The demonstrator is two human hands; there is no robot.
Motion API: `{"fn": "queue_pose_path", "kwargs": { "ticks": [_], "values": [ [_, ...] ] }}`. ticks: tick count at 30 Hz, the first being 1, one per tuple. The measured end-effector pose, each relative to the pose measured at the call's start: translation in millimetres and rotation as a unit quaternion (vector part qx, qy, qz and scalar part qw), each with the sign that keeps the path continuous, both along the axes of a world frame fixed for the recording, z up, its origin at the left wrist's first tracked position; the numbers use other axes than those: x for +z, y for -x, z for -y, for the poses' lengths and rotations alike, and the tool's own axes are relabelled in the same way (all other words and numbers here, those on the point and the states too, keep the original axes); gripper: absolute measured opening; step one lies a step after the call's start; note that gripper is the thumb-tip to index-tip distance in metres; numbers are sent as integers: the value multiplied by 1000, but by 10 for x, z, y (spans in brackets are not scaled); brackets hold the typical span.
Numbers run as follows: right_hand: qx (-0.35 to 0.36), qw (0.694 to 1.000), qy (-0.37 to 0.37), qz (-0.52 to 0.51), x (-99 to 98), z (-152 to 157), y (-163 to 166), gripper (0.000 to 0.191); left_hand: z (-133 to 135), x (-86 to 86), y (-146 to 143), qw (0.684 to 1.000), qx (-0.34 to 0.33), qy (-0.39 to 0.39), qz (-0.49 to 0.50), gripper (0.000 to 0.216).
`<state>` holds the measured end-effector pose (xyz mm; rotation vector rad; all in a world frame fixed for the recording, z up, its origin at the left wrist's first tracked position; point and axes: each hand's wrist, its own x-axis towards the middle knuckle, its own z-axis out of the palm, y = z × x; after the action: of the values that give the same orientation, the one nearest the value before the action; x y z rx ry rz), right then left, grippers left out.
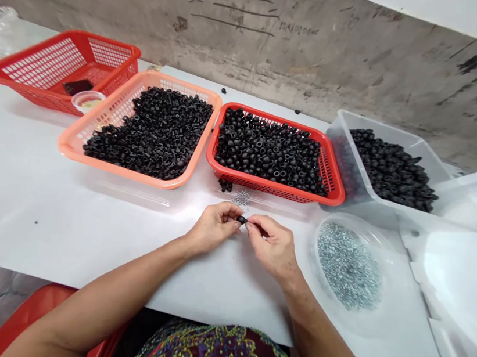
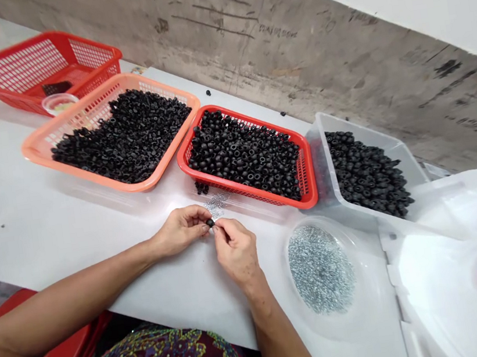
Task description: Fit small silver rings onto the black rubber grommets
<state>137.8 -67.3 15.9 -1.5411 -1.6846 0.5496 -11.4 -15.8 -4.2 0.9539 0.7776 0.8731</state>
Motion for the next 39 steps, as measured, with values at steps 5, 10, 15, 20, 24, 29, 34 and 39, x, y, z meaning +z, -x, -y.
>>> {"fn": "queue_pose_path", "kwargs": {
  "ticks": [5, 10, 15, 20, 24, 29, 34, 39],
  "values": [
    [25, 995, -65, 68, 6, -10, 7, 17, 8, -21, 12, 997, -1, -52, -57, 18],
    [27, 998, -39, 47, -27, -19, -31, 14, 4, 22, 38, 989, -18, -98, -106, 18],
    [18, 987, 119, -108, -5, -69, -116, 7, 1, 91, 70, 990, -79, -51, -101, 14],
    [26, 961, 182, -208, -26, -121, -109, 8, -14, 96, 91, 987, -103, -20, -118, 13],
    [32, 981, 134, -134, -68, -83, -28, 5, -15, 78, 93, 981, -99, -38, -162, 13],
    [38, 989, 99, -103, -41, -79, -32, 4, 5, 94, 84, 976, -92, -85, -177, 17],
    [77, 914, 243, -315, -42, -155, -184, 18, 32, 140, 91, 964, -110, -180, -163, 12],
    [130, 857, 285, -410, -114, -183, -268, 24, 62, 105, 90, 949, -101, -258, -149, 15]
  ]
}}
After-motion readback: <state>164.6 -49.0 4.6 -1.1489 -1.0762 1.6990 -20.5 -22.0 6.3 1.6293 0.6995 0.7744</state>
